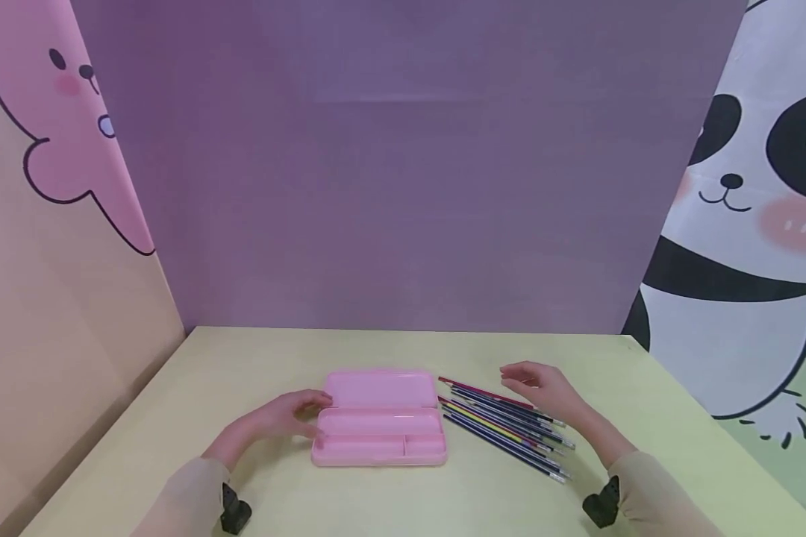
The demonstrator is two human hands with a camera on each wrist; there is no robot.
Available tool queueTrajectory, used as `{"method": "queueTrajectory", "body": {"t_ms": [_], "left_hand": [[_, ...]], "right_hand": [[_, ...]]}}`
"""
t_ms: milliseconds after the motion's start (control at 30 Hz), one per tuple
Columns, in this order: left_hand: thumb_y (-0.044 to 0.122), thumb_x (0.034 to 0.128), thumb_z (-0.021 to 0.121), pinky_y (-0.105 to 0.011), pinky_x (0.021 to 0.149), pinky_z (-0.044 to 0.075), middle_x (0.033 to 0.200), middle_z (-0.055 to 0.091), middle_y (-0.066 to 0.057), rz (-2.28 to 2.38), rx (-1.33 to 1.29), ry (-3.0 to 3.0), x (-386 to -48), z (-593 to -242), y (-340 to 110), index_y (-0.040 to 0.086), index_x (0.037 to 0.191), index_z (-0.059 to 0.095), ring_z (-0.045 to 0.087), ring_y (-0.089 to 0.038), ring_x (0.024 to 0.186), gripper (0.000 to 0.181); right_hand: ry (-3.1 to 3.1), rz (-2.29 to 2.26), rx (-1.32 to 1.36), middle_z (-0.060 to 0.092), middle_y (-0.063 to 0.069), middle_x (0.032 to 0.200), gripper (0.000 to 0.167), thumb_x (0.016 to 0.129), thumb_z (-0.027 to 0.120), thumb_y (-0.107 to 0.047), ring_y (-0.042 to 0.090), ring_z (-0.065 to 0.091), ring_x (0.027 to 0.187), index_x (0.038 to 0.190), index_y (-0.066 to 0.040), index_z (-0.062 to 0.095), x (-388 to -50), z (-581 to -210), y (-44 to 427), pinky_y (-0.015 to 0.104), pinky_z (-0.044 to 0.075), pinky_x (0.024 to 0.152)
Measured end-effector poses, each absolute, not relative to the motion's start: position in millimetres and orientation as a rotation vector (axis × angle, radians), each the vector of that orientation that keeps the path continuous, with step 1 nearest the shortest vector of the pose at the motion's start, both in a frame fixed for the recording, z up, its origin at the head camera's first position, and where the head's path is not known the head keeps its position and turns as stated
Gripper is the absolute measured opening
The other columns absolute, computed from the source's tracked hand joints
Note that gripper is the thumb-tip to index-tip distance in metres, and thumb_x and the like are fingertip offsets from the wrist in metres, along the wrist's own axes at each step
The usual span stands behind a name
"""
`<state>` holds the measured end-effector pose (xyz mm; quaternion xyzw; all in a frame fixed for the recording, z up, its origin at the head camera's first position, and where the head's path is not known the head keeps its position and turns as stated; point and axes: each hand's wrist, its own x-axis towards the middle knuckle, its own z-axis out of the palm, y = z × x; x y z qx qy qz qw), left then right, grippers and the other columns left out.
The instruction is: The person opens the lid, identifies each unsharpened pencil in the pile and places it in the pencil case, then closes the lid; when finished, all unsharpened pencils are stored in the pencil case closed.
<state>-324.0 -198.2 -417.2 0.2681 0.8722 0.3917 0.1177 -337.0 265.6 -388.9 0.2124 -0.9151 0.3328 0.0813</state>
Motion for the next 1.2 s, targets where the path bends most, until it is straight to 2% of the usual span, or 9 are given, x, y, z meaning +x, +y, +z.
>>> {"method": "queueTrajectory", "body": {"t_ms": [200,433,733,967,1200], "left_hand": [[0.022,0.0788,0.076,-0.056,0.108,0.031,0.139,0.044,-0.023,1.155,0.828,2.541,-324.9,-419.0,-197.2,-0.003,0.128,0.051,0.039,-0.043,0.130,0.060],[0.023,0.0789,0.076,-0.054,0.109,0.031,0.139,0.045,-0.021,1.175,0.810,2.518,-325.7,-420.1,-197.8,-0.001,0.128,0.052,0.039,-0.041,0.131,0.060],[0.023,0.0792,0.075,-0.055,0.110,0.030,0.141,0.043,-0.022,1.191,0.800,2.495,-326.0,-419.6,-199.3,-0.001,0.129,0.051,0.038,-0.041,0.131,0.060],[0.022,0.0794,0.075,-0.053,0.110,0.030,0.142,0.042,-0.022,1.192,0.806,2.490,-327.3,-419.4,-199.4,-0.002,0.129,0.050,0.038,-0.041,0.132,0.061],[0.022,0.0788,0.076,-0.054,0.110,0.031,0.140,0.043,-0.022,1.189,0.800,2.502,-326.0,-420.0,-199.4,-0.002,0.129,0.051,0.040,-0.041,0.130,0.060]], "right_hand": [[-2.782,0.960,0.601,0.068,0.014,0.106,0.032,0.092,0.060,-0.022,0.025,0.065,0.092,0.114,0.001,0.062,-337.6,-394.8,282.9,0.022,0.055,0.076],[-2.830,0.909,0.599,0.069,0.012,0.101,0.030,0.091,0.062,-0.020,0.020,0.064,0.086,0.110,0.003,0.064,-344.8,-403.1,294.5,0.022,0.054,0.073],[-2.922,0.811,0.563,0.070,0.011,0.093,0.021,0.088,0.064,-0.014,0.025,0.065,0.086,0.101,0.003,0.067,-347.0,-408.9,295.8,0.042,0.055,0.079],[-2.915,0.761,0.601,0.070,0.009,0.086,0.014,0.085,0.067,-0.013,0.022,0.065,0.079,0.092,0.000,0.070,-348.1,-411.2,297.3,0.036,0.055,0.072],[-2.924,0.720,0.626,0.068,0.003,0.080,0.005,0.082,0.066,-0.006,0.012,0.058,0.073,0.085,-0.004,0.070,-350.8,-412.7,302.9,0.028,0.051,0.065]]}}
